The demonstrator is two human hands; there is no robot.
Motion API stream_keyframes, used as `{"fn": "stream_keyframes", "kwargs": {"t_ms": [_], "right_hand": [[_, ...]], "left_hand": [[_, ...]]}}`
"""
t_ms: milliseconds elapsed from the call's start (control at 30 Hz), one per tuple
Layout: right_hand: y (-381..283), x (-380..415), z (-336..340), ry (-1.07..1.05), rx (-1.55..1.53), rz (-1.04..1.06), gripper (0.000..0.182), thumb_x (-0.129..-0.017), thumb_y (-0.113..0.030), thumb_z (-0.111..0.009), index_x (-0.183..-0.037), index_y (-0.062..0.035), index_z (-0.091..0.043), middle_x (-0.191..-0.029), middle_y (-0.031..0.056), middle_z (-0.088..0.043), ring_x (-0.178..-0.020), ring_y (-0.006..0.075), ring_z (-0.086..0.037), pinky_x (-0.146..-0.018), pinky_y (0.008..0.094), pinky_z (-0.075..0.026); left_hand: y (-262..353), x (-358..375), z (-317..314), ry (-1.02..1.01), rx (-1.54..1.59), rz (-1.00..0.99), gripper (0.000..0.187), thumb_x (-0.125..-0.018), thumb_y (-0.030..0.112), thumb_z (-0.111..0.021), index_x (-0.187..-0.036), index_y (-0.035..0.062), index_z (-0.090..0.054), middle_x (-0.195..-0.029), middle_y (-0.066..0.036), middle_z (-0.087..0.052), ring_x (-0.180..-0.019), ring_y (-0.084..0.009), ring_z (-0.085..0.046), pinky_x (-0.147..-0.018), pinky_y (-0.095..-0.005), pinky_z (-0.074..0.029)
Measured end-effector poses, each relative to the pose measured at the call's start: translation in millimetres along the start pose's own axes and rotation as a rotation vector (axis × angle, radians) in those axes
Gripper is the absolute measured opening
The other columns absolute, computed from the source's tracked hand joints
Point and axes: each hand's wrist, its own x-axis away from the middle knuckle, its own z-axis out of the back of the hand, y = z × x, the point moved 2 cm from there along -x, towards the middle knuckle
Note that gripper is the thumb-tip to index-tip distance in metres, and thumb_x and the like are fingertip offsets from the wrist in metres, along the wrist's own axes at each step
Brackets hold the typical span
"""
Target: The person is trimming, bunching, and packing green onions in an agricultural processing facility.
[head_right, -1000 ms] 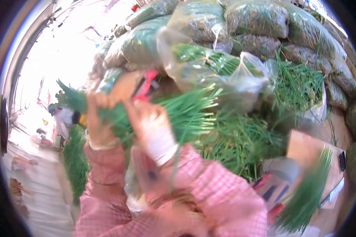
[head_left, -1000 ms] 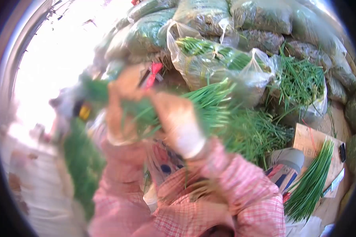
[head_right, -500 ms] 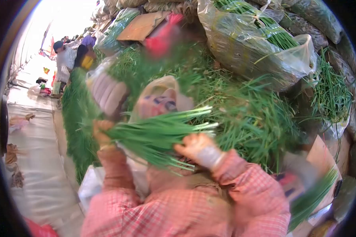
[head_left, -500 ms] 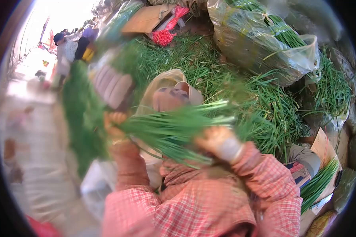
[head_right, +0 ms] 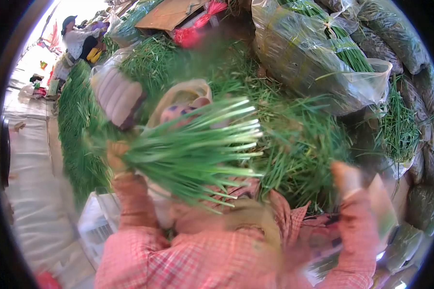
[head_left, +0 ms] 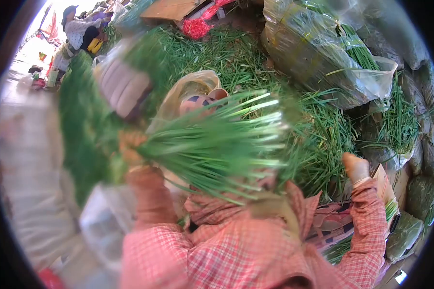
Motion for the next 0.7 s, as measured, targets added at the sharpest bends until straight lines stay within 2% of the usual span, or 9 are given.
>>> {"fn": "stream_keyframes", "kwargs": {"t_ms": [33, 67, 133, 200, 267, 333, 500, 600, 700], "right_hand": [[35, 11, -19, -0.127, 0.229, -0.192, 0.003, -0.07, -0.015, -0.059, -0.073, -0.0139, -0.058, -0.065, 0.0083, -0.058, -0.055, 0.0239, -0.057, -0.045, 0.0362, -0.043], [34, 15, 3, -0.168, 0.263, -0.23, 0.014, -0.069, -0.015, -0.061, -0.083, -0.0123, -0.061, -0.07, 0.0092, -0.059, -0.057, 0.0243, -0.056, -0.049, 0.0371, -0.043], [-34, -7, 78, 0.224, 0.207, -0.003, 0.031, -0.064, -0.012, -0.065, -0.095, -0.0097, -0.06, -0.079, 0.0111, -0.059, -0.066, 0.0257, -0.058, -0.057, 0.0384, -0.045], [-105, -30, 124, 0.323, -0.175, 0.086, 0.046, -0.059, -0.008, -0.068, -0.103, -0.0086, -0.057, -0.087, 0.0113, -0.058, -0.075, 0.0273, -0.058, -0.066, 0.039, -0.045], [-170, -49, 140, 0.205, -0.564, 0.299, 0.049, -0.058, -0.012, -0.069, -0.105, -0.01, -0.055, -0.09, 0.0108, -0.057, -0.075, 0.0273, -0.054, -0.066, 0.0369, -0.044], [-221, -61, 130, 0.415, -0.466, 0.513, 0.049, -0.06, -0.02, -0.07, -0.106, -0.0129, -0.055, -0.092, 0.0093, -0.055, -0.074, 0.0254, -0.054, -0.063, 0.036, -0.044], [-277, -91, 107, 0.272, -0.606, 0.502, 0.035, -0.067, -0.03, -0.067, -0.097, -0.0143, -0.058, -0.088, 0.0075, -0.054, -0.075, 0.0257, -0.054, -0.062, 0.0372, -0.044], [-270, -84, 105, 0.187, -0.877, 0.538, 0.024, -0.074, -0.022, -0.062, -0.094, -0.009, -0.06, -0.076, 0.0107, -0.052, -0.069, 0.0289, -0.053, -0.06, 0.0388, -0.043], [-266, -69, 84, 0.147, -1.047, 0.432, 0.018, -0.077, -0.022, -0.06, -0.088, -0.0078, -0.061, -0.071, 0.0127, -0.054, -0.066, 0.03, -0.055, -0.058, 0.0377, -0.044]], "left_hand": [[0, -2, 7, -0.077, 0.043, 0.028, 0.04, -0.092, 0.029, -0.043, -0.056, 0.017, -0.029, -0.054, 0.005, -0.023, -0.051, -0.0113, -0.025, -0.049, -0.0281, -0.024], [-1, -5, 11, -0.163, 0.09, 0.054, 0.04, -0.092, 0.029, -0.042, -0.056, 0.0169, -0.029, -0.055, 0.005, -0.024, -0.052, -0.0114, -0.026, -0.05, -0.0282, -0.025], [-1, -5, 17, -0.019, -0.087, -0.004, 0.04, -0.092, 0.031, -0.04, -0.056, 0.0169, -0.031, -0.054, 0.004, -0.026, -0.052, -0.0123, -0.028, -0.052, -0.0296, -0.027], [0, 2, 11, 0.197, -0.235, -0.051, 0.042, -0.092, 0.035, -0.036, -0.054, 0.0174, -0.032, -0.051, 0.003, -0.028, -0.05, -0.0134, -0.028, -0.052, -0.0311, -0.027], [-5, 11, -7, 0.164, -0.209, -0.105, 0.04, -0.092, 0.031, -0.04, -0.055, 0.0176, -0.03, -0.052, 0.004, -0.026, -0.051, -0.0124, -0.028, -0.052, -0.0298, -0.027], [-11, 19, -26, 0.198, -0.242, -0.161, 0.04, -0.092, 0.029, -0.041, -0.056, 0.0177, -0.028, -0.052, 0.004, -0.024, -0.05, -0.012, -0.027, -0.052, -0.0294, -0.028], [-15, 29, -51, 0.347, -0.336, -0.19, 0.041, -0.093, 0.03, -0.039, -0.056, 0.0173, -0.028, -0.052, 0.004, -0.023, -0.051, -0.0128, -0.025, -0.056, -0.0309, -0.028], [-12, 23, -40, 0.234, -0.243, -0.131, 0.041, -0.093, 0.03, -0.038, -0.056, 0.0164, -0.028, -0.054, 0.003, -0.024, -0.053, -0.0138, -0.024, -0.059, -0.0317, -0.029], [-11, 14, -18, 0.051, -0.146, -0.065, 0.035, -0.091, 0.027, -0.046, -0.06, 0.0144, -0.037, -0.055, 0.002, -0.034, -0.053, -0.0145, -0.036, -0.06, -0.0315, -0.037]]}}
